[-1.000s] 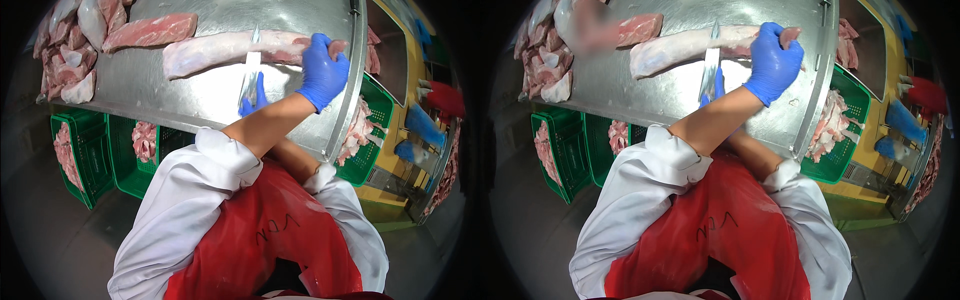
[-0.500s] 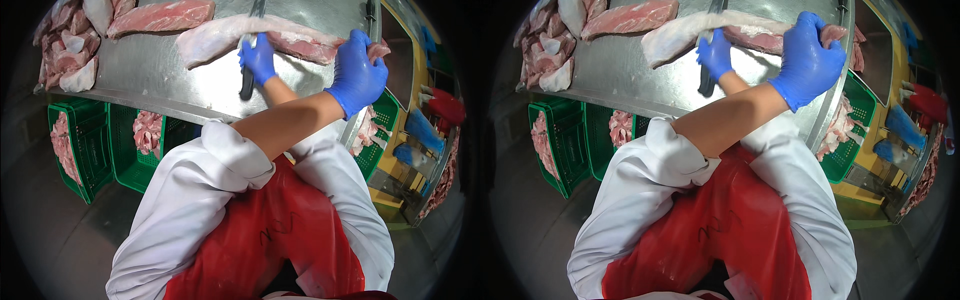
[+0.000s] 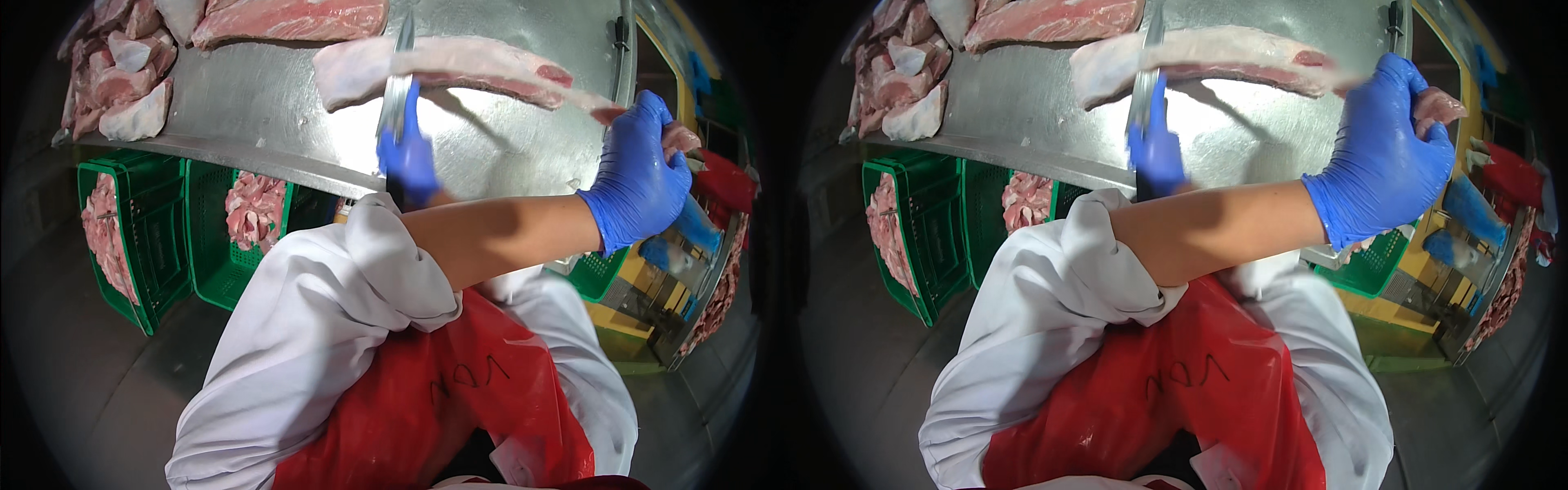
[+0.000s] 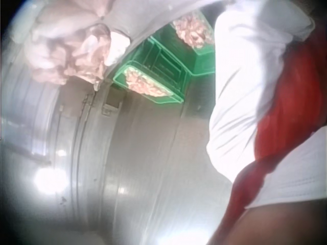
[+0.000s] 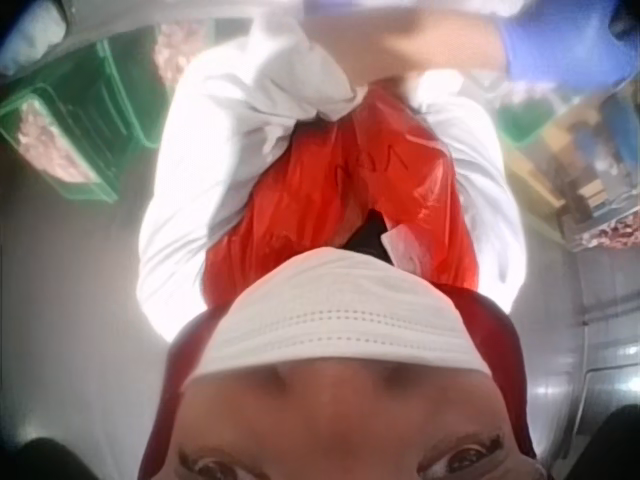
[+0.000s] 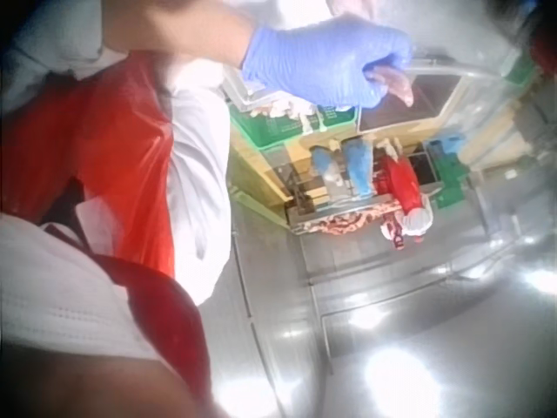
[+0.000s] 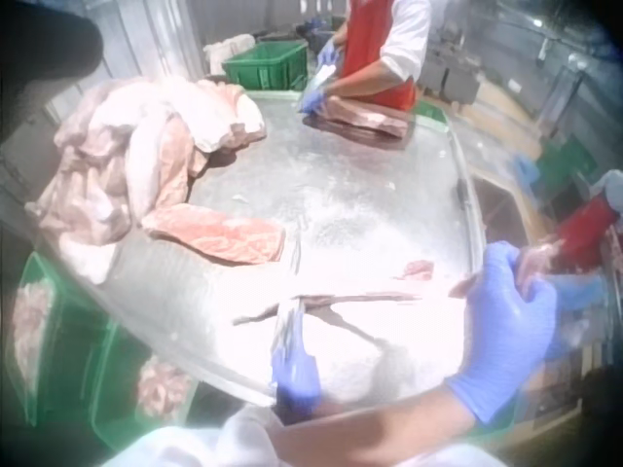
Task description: The person repeatedly cuts large pieces of raw meat on a stainless steel table using a knife. They trim fat and separate portions, placing trimmed pieces into a green basket and finished cuts onto the table.
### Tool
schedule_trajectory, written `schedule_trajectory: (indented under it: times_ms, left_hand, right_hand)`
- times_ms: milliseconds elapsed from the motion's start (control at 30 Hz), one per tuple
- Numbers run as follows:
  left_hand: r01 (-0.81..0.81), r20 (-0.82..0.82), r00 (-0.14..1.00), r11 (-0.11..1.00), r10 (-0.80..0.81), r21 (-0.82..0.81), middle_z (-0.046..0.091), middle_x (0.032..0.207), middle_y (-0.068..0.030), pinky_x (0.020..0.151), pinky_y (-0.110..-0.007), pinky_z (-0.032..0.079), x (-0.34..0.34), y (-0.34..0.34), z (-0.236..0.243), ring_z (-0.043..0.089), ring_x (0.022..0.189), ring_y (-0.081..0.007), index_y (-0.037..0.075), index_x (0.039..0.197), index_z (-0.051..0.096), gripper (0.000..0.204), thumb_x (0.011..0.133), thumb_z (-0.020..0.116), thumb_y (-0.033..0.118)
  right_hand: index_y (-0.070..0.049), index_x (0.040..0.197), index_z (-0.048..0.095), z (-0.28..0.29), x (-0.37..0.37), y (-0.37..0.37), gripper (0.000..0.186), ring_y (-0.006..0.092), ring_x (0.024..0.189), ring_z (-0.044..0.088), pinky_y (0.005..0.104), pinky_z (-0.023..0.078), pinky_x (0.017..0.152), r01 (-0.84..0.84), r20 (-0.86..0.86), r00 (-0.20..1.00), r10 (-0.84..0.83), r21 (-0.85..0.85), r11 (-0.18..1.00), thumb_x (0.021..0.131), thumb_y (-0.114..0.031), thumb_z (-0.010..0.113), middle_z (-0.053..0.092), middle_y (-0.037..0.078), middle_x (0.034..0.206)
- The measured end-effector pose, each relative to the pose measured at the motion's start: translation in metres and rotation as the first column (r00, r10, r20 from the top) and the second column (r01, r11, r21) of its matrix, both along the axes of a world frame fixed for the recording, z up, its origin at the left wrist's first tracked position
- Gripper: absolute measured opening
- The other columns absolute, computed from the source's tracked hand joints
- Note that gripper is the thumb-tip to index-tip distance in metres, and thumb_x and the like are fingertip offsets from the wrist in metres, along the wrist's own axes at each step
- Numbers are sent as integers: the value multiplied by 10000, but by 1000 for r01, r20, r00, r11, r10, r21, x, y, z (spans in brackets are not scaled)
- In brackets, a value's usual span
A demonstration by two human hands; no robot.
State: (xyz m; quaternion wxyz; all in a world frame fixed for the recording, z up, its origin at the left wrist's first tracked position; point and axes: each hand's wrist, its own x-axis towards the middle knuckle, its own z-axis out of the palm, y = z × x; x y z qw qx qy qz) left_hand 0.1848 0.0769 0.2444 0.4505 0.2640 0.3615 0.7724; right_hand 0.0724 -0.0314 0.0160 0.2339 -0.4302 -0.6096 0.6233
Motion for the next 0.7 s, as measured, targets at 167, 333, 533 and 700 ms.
schedule_trajectory:
  times_ms: [167, 333, 533, 700]
  left_hand:
    - [129, 73, 989, 991, -132, 40, 585, 885, -118, 820, -273, 517, -9, -12, 8, 650, 918, -175, -7, 973, 395, 257, 809, 536, -145]
    - [128, 115, 984, 989, -135, 68, 584, 873, -110, 803, -277, 506, -31, -42, 22, 638, 901, -170, 5, 944, 402, 200, 826, 519, -106]
    - [160, 132, 976, 981, -174, 112, 582, 859, -100, 783, -282, 494, -28, -58, 44, 623, 881, -164, 18, 909, 410, 133, 847, 499, -59]
    - [137, 139, 978, 979, -158, 150, 580, 847, -92, 766, -286, 483, -43, -71, 49, 610, 864, -159, 30, 880, 418, 83, 864, 482, -20]
  right_hand:
    - [-61, 1579, 34, 13, -38, 24, 819, 278, 630, 674, 390, 561, 575, -38, 72, 996, 45, -100, 994, 933, -187, 523, 677, 164, 762]
    - [-75, 1567, 105, 14, -64, 4, 755, 248, 615, 673, 386, 550, 560, -6, 36, 999, 9, -79, 997, 952, -212, 522, 670, 160, 740]
    - [-30, 1522, 164, -30, -82, -65, 698, 371, 687, 689, 487, 549, 653, 109, -4, 994, -110, 187, 976, 966, -271, 510, 678, 259, 809]
    - [-54, 1392, 321, 6, -126, 7, 478, 171, 571, 600, 355, 526, 501, 102, 39, 994, -97, -158, 982, 984, -180, 535, 615, 77, 778]
